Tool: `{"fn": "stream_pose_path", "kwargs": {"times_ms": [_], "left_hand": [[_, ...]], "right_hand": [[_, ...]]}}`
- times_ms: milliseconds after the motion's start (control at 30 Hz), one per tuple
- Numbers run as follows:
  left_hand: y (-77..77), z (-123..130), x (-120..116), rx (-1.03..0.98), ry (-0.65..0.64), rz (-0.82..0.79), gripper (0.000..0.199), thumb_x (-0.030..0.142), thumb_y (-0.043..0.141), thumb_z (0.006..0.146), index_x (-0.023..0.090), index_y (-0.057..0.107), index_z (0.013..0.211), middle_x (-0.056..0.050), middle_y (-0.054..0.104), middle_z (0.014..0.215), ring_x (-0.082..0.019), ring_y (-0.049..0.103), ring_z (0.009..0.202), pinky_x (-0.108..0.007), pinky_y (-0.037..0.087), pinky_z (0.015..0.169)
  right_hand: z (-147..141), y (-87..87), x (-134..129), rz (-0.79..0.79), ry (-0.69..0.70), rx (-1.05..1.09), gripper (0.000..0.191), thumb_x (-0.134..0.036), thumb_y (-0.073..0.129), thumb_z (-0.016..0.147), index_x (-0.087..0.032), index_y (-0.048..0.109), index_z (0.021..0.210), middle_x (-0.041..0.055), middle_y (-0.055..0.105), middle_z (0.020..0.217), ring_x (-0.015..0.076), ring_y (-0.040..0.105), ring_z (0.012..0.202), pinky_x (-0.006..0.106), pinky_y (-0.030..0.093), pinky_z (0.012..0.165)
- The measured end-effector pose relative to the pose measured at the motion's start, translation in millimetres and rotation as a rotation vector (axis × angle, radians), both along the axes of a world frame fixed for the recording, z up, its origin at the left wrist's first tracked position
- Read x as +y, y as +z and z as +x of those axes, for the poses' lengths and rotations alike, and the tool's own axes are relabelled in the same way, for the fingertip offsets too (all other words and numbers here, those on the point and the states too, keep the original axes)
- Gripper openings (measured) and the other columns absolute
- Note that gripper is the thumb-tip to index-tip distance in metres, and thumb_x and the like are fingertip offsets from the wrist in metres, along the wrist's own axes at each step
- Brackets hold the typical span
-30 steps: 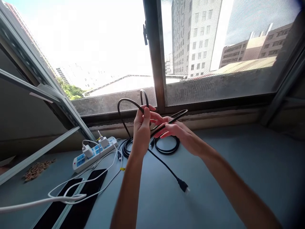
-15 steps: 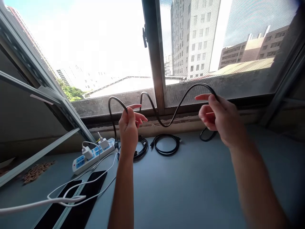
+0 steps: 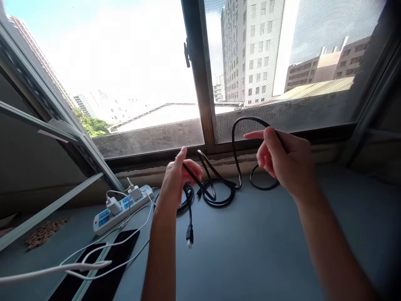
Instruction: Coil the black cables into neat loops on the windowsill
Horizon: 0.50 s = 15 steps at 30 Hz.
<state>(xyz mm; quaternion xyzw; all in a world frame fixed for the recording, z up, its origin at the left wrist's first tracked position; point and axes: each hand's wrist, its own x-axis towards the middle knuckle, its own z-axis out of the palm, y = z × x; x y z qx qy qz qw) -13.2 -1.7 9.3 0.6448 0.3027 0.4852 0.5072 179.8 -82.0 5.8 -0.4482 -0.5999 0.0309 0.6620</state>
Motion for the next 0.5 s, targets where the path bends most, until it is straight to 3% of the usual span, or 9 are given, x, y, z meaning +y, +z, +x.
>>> {"fn": "stream_pose_path", "kwargs": {"times_ms": [167, 267, 367, 500], "left_hand": [[1.1, 7.0, -17.3, 0.194, -0.171, 0.027, 0.056, 0.052, 0.038, 0.087, 0.016, 0.066, 0.055, -0.007, 0.056, 0.049, -0.014, 0.053, 0.046, -0.022, 0.039, 0.041], [-2.8, 12.3, -22.4, 0.292, -0.125, 0.084, 0.057, 0.053, 0.038, 0.087, 0.017, 0.064, 0.052, -0.007, 0.060, 0.056, -0.017, 0.058, 0.055, -0.023, 0.044, 0.050], [-6.7, 15.4, -22.5, 0.322, -0.031, 0.111, 0.052, 0.053, 0.042, 0.086, 0.018, 0.063, 0.054, -0.005, 0.060, 0.057, -0.018, 0.059, 0.060, -0.024, 0.047, 0.057], [-6.0, 16.5, -24.2, 0.321, -0.148, 0.123, 0.051, 0.050, 0.034, 0.090, 0.018, 0.067, 0.066, -0.005, 0.064, 0.070, -0.019, 0.061, 0.079, -0.024, 0.047, 0.074]], "right_hand": [[-7.4, -3.4, 0.3, -0.095, 0.046, -0.157, 0.026, -0.038, 0.051, 0.096, -0.019, 0.069, 0.094, -0.0019, 0.053, 0.062, 0.0139, 0.044, 0.041, 0.021, 0.033, 0.039], [-13.1, -6.3, -0.6, -0.088, 0.094, -0.224, 0.016, -0.033, 0.060, 0.093, -0.021, 0.068, 0.100, -0.0028, 0.058, 0.071, 0.0143, 0.047, 0.048, 0.020, 0.037, 0.043], [-18.7, -9.3, -2.0, -0.122, 0.144, -0.258, 0.019, -0.033, 0.065, 0.090, -0.022, 0.066, 0.105, -0.0034, 0.059, 0.076, 0.0135, 0.045, 0.046, 0.020, 0.036, 0.040], [-24.7, -11.9, -2.1, -0.175, 0.179, -0.284, 0.025, -0.035, 0.072, 0.085, -0.021, 0.062, 0.104, -0.0039, 0.058, 0.078, 0.0141, 0.049, 0.050, 0.020, 0.036, 0.041]]}}
